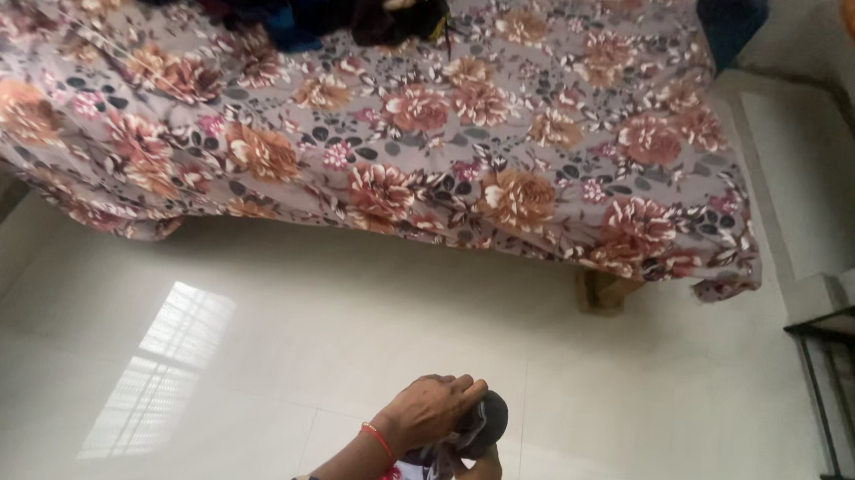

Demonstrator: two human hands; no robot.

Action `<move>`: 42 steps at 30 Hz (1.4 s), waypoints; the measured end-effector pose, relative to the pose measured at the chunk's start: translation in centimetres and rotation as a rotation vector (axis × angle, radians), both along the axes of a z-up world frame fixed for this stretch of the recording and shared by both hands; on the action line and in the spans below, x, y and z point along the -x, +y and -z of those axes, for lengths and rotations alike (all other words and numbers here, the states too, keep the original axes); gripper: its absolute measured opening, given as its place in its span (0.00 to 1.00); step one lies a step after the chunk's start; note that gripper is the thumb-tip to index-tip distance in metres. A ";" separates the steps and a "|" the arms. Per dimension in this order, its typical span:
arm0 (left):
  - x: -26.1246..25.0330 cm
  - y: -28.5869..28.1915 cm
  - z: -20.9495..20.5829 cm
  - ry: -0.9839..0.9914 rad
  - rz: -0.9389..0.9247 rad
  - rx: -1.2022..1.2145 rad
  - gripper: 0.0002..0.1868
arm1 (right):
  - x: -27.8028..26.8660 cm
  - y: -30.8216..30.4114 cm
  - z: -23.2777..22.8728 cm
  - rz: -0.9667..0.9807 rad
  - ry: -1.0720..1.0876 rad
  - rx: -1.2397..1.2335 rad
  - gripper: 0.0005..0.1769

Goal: The person picks up clothing items from the floor, shakes them out, and spreads them onto a bed to fold them.

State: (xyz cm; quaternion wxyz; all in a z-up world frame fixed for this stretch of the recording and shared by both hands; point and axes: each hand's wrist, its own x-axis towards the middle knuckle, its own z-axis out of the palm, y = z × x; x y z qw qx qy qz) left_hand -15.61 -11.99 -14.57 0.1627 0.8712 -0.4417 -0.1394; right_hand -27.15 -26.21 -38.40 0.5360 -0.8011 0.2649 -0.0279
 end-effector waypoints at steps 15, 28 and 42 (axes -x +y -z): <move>-3.8 2.9 -0.8 -0.424 -0.466 -0.167 0.19 | -5.7 -3.2 -13.9 0.380 0.000 0.134 0.28; -3.4 2.7 -13.5 -0.439 -0.741 -0.186 0.43 | -9.9 2.2 -36.1 -0.006 -0.525 0.216 0.45; -4.2 9.4 -18.3 -0.396 -0.919 0.202 0.09 | -16.7 11.0 -41.4 -0.289 -0.642 0.195 0.38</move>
